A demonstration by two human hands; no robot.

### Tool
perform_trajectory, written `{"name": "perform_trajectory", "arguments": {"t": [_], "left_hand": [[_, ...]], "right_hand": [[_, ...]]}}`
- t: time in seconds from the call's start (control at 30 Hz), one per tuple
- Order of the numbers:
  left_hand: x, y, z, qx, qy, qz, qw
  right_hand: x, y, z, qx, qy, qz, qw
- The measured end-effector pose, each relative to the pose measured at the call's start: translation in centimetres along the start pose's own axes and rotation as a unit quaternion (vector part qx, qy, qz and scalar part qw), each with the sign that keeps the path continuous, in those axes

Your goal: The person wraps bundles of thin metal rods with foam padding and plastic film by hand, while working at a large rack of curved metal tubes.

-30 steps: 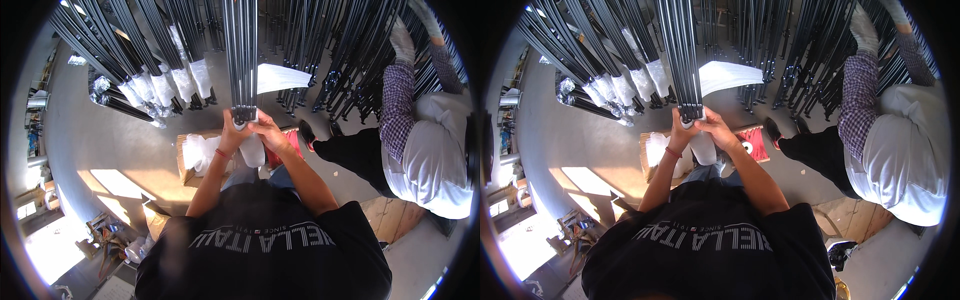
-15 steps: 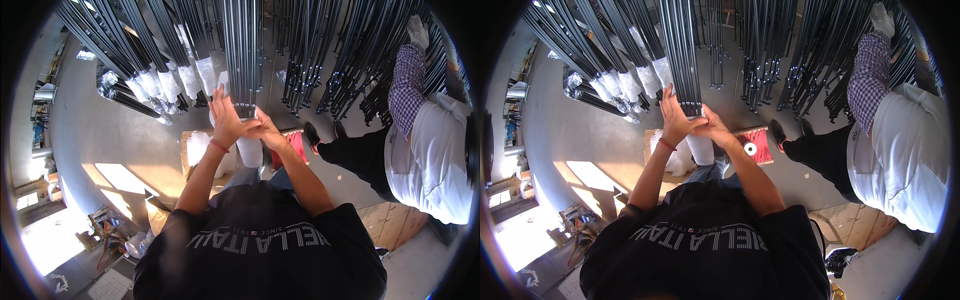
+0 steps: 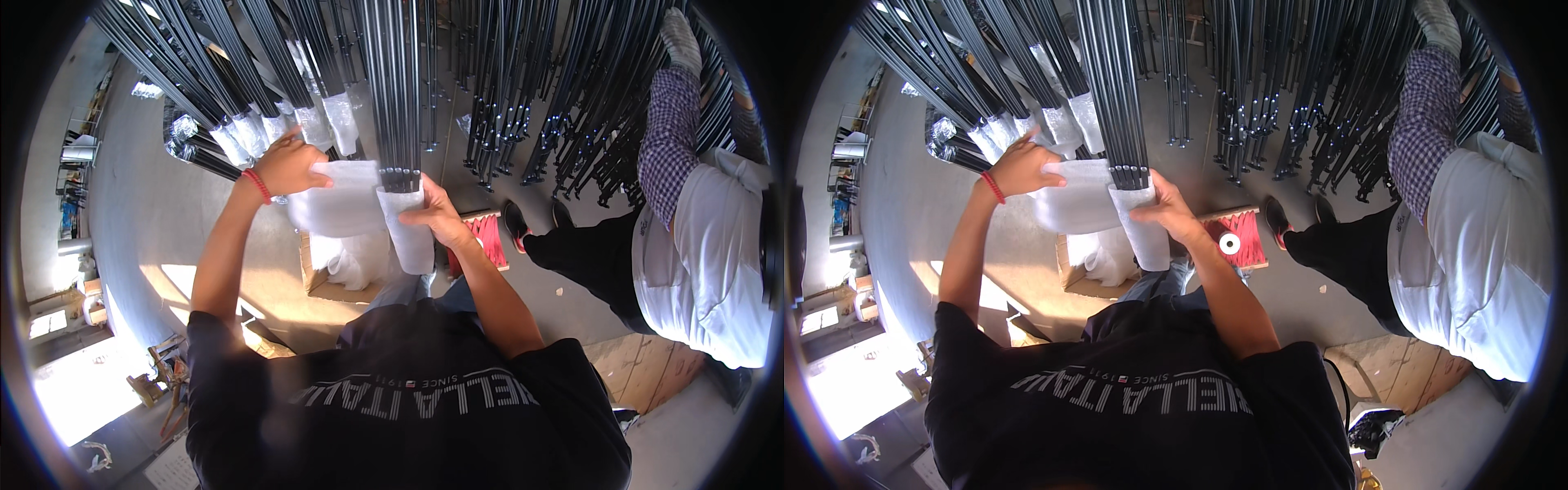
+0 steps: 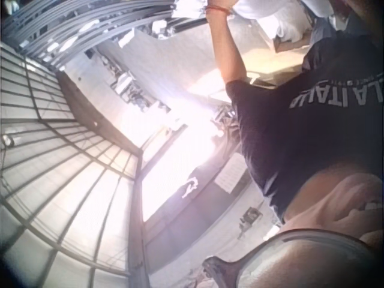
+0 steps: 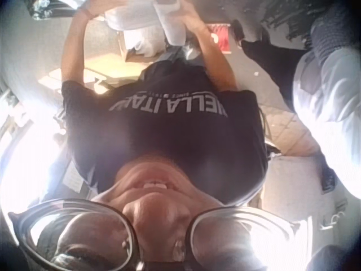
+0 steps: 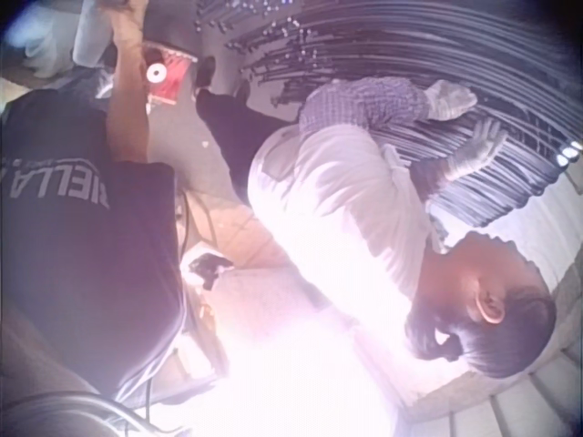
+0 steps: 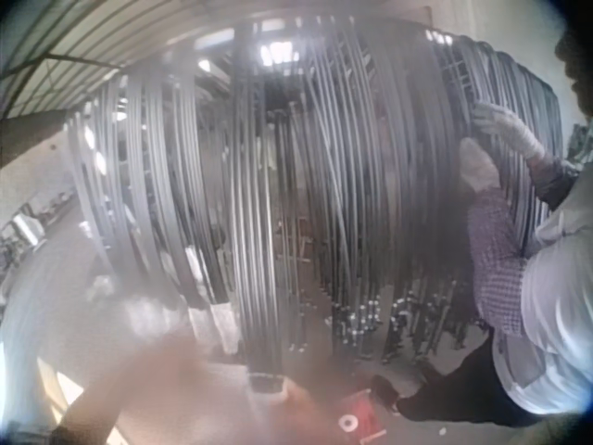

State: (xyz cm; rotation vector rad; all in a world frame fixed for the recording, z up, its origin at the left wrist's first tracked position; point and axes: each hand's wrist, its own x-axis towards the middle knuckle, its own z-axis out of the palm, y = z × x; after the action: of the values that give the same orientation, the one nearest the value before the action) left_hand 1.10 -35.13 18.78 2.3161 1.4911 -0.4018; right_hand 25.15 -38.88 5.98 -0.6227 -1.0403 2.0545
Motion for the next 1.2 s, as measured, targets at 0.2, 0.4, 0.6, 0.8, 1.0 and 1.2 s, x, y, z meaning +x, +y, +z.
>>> {"name": "perform_trajectory", "arguments": {"t": [0.2,0.4,0.6,0.8,1.0,1.2], "left_hand": [[1.3,4.7,2.6,-0.429,-0.023,0.183,0.884],[5.1,8.8,8.0,-0.495,0.158,0.105,0.848],[4.8,11.7,8.6,-0.693,0.138,0.055,0.705],[5.3,14.4,10.6,-0.326,0.366,0.065,0.869],[5.6,15.5,10.1,-0.294,0.556,-0.167,0.759],[6.3,10.8,10.1,-0.721,0.206,-0.07,0.658]], "right_hand": [[0.4,1.0,-0.3,0.011,-0.006,-0.004,1.0],[0.1,1.4,-0.6,0.036,0.013,0.001,0.999],[-1.7,4.1,-4.6,-0.09,0.084,-0.077,0.989],[-1.6,5.7,-5.8,-0.15,0.194,-0.089,0.965],[-1.5,5.9,-6.5,-0.182,0.228,-0.08,0.953],[-1.7,5.9,-6.8,-0.203,0.236,-0.063,0.948]]}}
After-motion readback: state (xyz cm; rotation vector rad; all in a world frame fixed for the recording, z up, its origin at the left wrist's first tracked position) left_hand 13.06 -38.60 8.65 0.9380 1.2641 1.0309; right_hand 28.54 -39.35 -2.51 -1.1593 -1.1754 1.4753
